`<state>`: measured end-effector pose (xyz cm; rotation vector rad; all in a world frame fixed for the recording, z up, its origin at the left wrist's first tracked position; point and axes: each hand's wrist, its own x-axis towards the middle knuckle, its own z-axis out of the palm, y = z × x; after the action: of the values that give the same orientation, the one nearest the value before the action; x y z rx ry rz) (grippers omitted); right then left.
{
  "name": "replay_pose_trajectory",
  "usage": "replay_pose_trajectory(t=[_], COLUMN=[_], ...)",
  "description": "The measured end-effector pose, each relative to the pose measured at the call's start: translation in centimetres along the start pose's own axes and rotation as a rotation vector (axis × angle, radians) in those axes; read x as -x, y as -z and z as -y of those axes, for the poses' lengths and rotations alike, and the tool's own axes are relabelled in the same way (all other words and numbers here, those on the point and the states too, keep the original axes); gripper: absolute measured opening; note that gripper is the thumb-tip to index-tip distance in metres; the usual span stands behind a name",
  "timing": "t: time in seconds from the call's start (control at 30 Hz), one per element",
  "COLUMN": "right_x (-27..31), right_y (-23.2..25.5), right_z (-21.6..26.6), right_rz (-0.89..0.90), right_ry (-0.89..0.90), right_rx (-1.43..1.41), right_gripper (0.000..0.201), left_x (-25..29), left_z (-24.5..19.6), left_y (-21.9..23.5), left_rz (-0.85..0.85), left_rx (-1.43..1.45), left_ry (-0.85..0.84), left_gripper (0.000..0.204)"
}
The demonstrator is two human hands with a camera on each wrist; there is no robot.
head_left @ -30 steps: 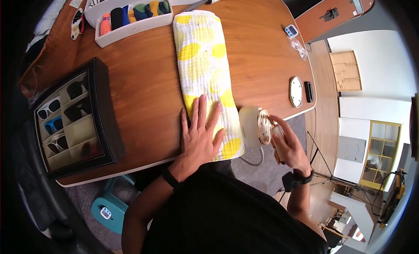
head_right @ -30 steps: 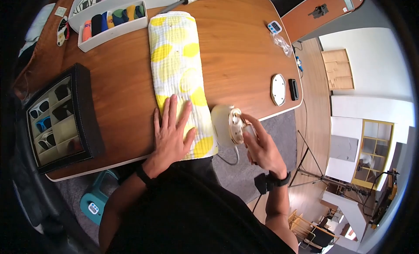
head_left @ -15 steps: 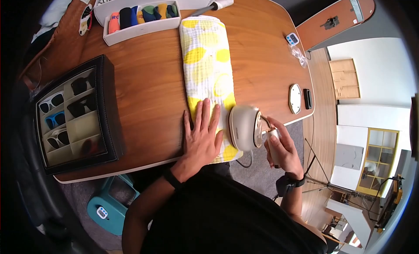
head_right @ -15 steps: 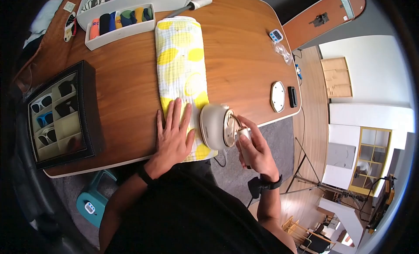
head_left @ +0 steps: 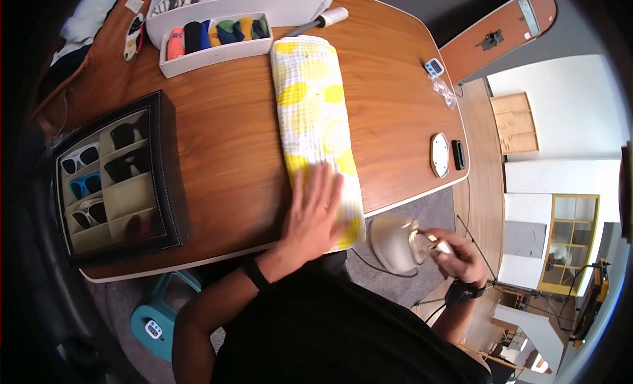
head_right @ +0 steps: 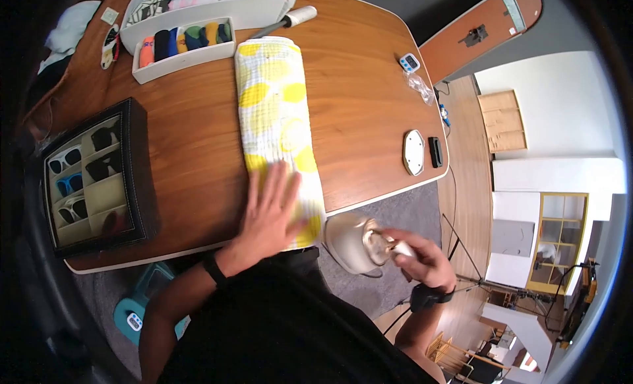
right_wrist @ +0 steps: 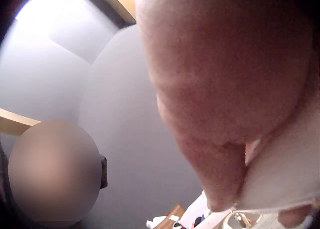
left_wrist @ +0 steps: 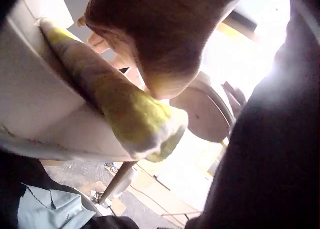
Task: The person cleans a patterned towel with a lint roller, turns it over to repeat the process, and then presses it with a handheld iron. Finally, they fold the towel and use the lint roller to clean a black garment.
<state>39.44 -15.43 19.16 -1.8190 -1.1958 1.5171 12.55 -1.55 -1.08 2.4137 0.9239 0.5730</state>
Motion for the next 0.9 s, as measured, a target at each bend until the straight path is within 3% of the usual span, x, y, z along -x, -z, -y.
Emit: replay_pose_trajectory(t=[0.03, 0.1, 0.17, 0.2, 0.27, 0.3, 0.37, 0.4, 0.43, 0.5, 0.57, 0.63, 0.7, 0.77, 0.83, 0.87, 0.9], right_x=[0.3, 0.1, -1.6, -2.5, -4.3, -5.2, -7.0, -7.9, -8.8, -10.7, -12.7, -14.6, -15.8, -16.7, -17.0, -18.1, -17.4], right_y=[0.3, 0.5, 0.5, 0.3, -0.2, -0.5, -1.3, -1.6, -2.0, -4.1, -5.5, -7.7, -9.7, -12.0, -14.5, -16.0, -16.4], right_z=[0.0, 0.5, 0.7, 1.5, 2.5, 2.8, 3.3, 3.2, 3.0, 4.2, 4.2, 4.7, 6.2, 6.9, 7.8, 6.7, 6.6], right_rz=[-0.096, -0.292, -0.459, -0.481, -0.497, -0.533, -0.545, -0.519, -0.49, -0.506, -0.41, -0.328, -0.214, -0.13, -0.046, -0.062, 0.034], right_ry=[0.038, 0.157, 0.268, 0.293, 0.325, 0.317, 0.331, 0.366, 0.4, 0.398, 0.419, 0.445, 0.444, 0.472, 0.52, 0.817, 0.726], right_rx=[-0.046, -0.102, -0.075, -0.066, -0.057, -0.062, -0.043, -0.005, 0.03, 0.053, 0.054, 0.046, 0.048, 0.247, 0.524, 0.57, 0.627], right_gripper=[0.052, 0.059, 0.066, 0.064, 0.062, 0.059, 0.054, 0.054, 0.053, 0.052, 0.05, 0.049, 0.047, 0.048, 0.049, 0.051, 0.054], left_x=[0.2, 0.6, 0.4, 0.5, 0.5, 0.6, 0.8, 0.7, 1.1, 3.8, 5.2, 7.2, 8.0, 8.4, 8.7, 8.6, 8.8], left_z=[-0.6, -1.9, -2.4, -2.5, -2.4, -2.0, -0.7, -0.8, 1.0, 2.5, 3.7, 5.0, 4.8, 5.4, 6.2, 6.4, 6.6], left_y=[0.0, -0.7, -1.3, -2.0, -3.0, -2.9, 0.1, 3.6, 3.5, 3.9, 5.8, 4.3, 4.4, 4.4, 4.7, 4.4, 4.4], left_rz=[0.057, 0.165, 0.091, 0.086, -0.152, -0.153, -0.179, -0.313, -0.507, -0.584, -0.805, -0.867, -0.897, -0.92, -0.785, -0.771, -0.728], left_rx=[0.039, -0.176, -0.603, -0.606, -0.47, -0.478, 0.27, 0.566, 0.68, 1.379, 1.653, 1.654, 1.608, 1.625, 1.607, 1.52, 1.425], left_ry=[-0.073, -0.2, -0.307, -0.305, -0.269, -0.262, -0.134, 0.0, -0.004, 0.547, 0.691, 0.786, 0.777, 0.773, 0.794, 0.778, 0.776], left_gripper=[0.092, 0.106, 0.092, 0.092, 0.07, 0.07, 0.058, 0.053, 0.042, 0.03, 0.036, 0.041, 0.041, 0.04, 0.035, 0.034, 0.035])
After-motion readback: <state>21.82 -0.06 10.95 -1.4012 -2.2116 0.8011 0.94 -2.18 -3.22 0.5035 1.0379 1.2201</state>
